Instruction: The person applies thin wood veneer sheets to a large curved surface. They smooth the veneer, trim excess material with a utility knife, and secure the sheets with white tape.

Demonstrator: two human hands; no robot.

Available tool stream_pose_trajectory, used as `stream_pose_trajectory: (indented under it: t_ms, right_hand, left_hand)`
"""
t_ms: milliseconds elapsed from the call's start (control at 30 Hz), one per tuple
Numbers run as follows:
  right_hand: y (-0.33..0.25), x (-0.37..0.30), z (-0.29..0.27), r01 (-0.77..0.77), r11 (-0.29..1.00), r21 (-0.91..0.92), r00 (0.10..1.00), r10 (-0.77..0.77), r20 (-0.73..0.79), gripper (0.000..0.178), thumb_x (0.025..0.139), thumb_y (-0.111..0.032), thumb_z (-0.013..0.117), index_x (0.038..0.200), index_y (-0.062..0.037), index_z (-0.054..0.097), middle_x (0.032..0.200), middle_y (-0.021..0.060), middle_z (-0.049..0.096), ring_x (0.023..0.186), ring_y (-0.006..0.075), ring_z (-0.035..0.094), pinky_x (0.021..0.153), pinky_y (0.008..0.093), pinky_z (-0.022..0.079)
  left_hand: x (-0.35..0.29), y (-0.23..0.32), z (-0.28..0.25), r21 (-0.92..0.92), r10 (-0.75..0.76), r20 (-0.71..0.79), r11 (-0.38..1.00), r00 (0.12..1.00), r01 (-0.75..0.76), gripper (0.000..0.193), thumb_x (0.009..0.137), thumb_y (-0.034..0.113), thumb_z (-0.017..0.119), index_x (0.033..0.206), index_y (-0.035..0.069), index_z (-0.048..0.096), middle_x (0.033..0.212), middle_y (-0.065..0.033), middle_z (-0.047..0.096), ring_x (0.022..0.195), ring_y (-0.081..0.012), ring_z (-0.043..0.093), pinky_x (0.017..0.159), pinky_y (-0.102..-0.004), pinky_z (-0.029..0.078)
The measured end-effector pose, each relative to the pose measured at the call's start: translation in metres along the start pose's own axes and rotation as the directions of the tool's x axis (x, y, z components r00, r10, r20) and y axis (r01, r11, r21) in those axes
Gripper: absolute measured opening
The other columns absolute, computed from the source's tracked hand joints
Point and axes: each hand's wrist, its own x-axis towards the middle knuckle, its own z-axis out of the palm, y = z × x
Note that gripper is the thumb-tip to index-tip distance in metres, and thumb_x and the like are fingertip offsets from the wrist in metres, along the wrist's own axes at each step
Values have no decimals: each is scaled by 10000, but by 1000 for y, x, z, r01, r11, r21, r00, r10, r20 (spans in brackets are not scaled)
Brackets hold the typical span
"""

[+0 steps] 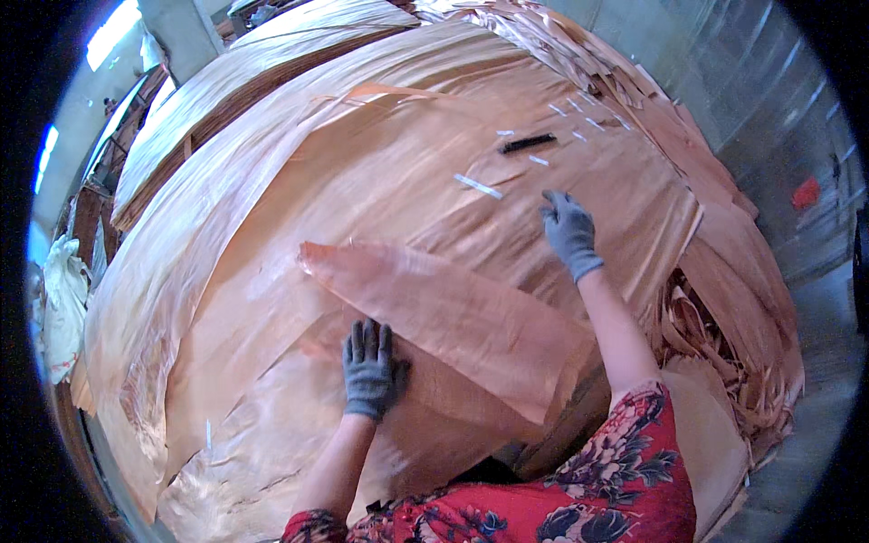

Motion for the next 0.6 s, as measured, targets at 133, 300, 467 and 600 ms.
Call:
stream_pose_trajectory:
  t_ms: [133, 300, 467, 600]
  right_hand:
    - [17, 81, 57, 36, 982, -185, 999, -33, 18, 354, 850, -161, 498, 1202, -128, 514, 1032, 176, 613, 877, 361, 617, 739, 479, 495]
    - [65, 146, 117, 39, 983, -178, 996, -24, 88, 391, 822, -84, 427, 1206, -101, 496, 1228, 199, 518, 1098, 377, 532, 890, 468, 459]
    - [60, 186, 122, -47, 929, -367, 961, 142, 239, 273, 857, -134, 422, 1082, -95, 571, 1126, 173, 586, 1067, 358, 563, 876, 464, 470]
    - [31, 183, 109, 16, 808, -589, 983, 95, 157, 250, 881, -226, 453, 1034, -87, 594, 1069, 161, 613, 996, 359, 600, 812, 483, 492]
  left_hand:
    - [1, 3, -17, -112, -64, 61, 991, 996, 71, 737, 759, 412, 622, 1342, 22, 398, 1412, -221, 346, 1313, -419, 292, 1081, -537, 203]
    - [1, 2, -18, -102, -73, 87, 991, 994, 82, 759, 742, 443, 628, 1341, 32, 408, 1410, -204, 357, 1302, -404, 324, 1067, -540, 232]
    - [1, 3, -26, -98, -87, 144, 990, 986, 102, 749, 746, 456, 616, 1340, 44, 419, 1414, -203, 356, 1312, -397, 320, 1061, -534, 243]
    - [-5, 2, -26, -109, -95, 174, 987, 980, 115, 752, 753, 456, 605, 1361, 63, 402, 1431, -204, 331, 1328, -390, 299, 1067, -533, 230]
